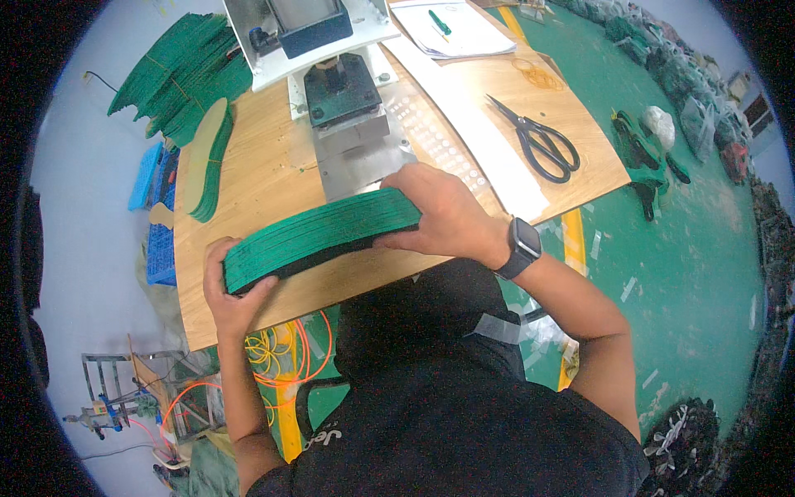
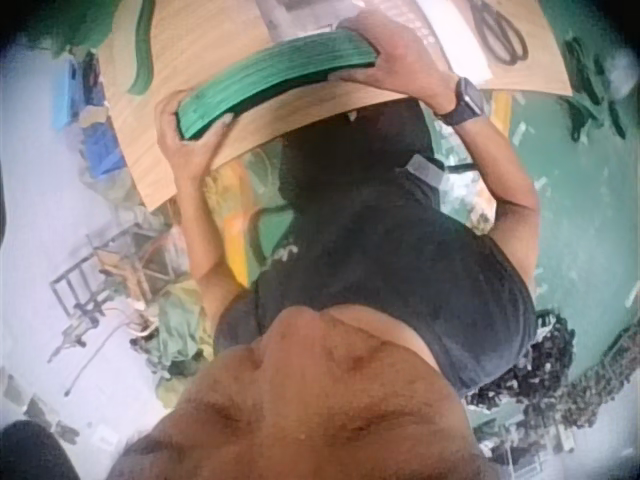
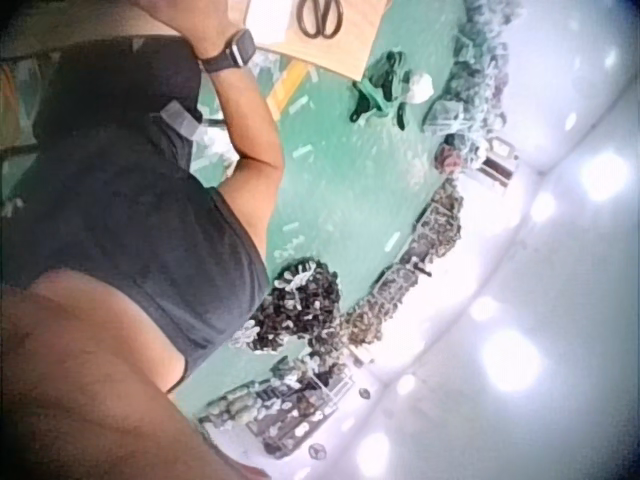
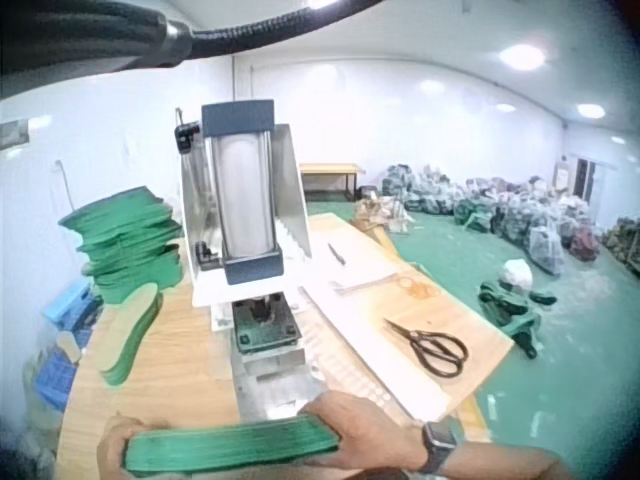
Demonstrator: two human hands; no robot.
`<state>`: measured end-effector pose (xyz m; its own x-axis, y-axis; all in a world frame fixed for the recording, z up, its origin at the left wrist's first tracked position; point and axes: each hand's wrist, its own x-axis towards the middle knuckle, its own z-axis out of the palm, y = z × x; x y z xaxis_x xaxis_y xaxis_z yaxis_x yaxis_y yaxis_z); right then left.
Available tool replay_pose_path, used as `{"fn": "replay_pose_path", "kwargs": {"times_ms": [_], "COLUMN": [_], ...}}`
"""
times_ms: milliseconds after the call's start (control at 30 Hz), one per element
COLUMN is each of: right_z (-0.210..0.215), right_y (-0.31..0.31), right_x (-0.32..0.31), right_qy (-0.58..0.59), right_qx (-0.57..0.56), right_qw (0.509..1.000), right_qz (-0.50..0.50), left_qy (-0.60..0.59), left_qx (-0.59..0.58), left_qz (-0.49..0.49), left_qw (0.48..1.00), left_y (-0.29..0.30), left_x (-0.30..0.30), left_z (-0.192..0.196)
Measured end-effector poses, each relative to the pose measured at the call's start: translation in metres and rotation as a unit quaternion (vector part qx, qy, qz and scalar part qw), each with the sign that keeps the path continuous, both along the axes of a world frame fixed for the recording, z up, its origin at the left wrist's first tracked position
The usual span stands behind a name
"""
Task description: The person applies size labels to shoe insoles using a press machine. They position an insole and a label strip under the press, activate the machine, and stack the finished parts, while occasionally using scissors to trim the label strip.
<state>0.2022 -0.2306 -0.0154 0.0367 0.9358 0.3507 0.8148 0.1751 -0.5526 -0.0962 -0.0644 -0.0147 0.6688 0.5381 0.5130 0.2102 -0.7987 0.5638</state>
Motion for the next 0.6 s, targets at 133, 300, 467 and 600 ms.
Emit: {"fn": "replay_pose_path", "kwargs": {"times_ms": [133, 300, 467, 600], "right_z": [0.004, -0.013, -0.011, 0.010], "right_y": [0.001, -0.009, -0.011, -0.009], "right_x": [-0.011, 0.003, 0.000, -0.008], "right_qy": [0.067, 0.134, 0.054, 0.213], "right_qx": [0.071, 0.009, 0.015, -0.039], "right_qw": [0.994, 0.989, 0.998, 0.972], "right_qz": [0.050, 0.070, -0.014, -0.088], "left_qy": [-0.031, 0.010, 0.042, -0.061], "left_qx": [-0.014, 0.009, -0.044, -0.194], "left_qz": [-0.024, -0.032, -0.009, 0.020], "left_qw": [0.999, 0.999, 0.998, 0.979], "left_y": [-0.007, -0.001, 0.000, -0.004], "left_x": [0.007, 0.004, 0.007, 0.013], "left_z": [0.001, 0.001, 0.014, 0.021]}}
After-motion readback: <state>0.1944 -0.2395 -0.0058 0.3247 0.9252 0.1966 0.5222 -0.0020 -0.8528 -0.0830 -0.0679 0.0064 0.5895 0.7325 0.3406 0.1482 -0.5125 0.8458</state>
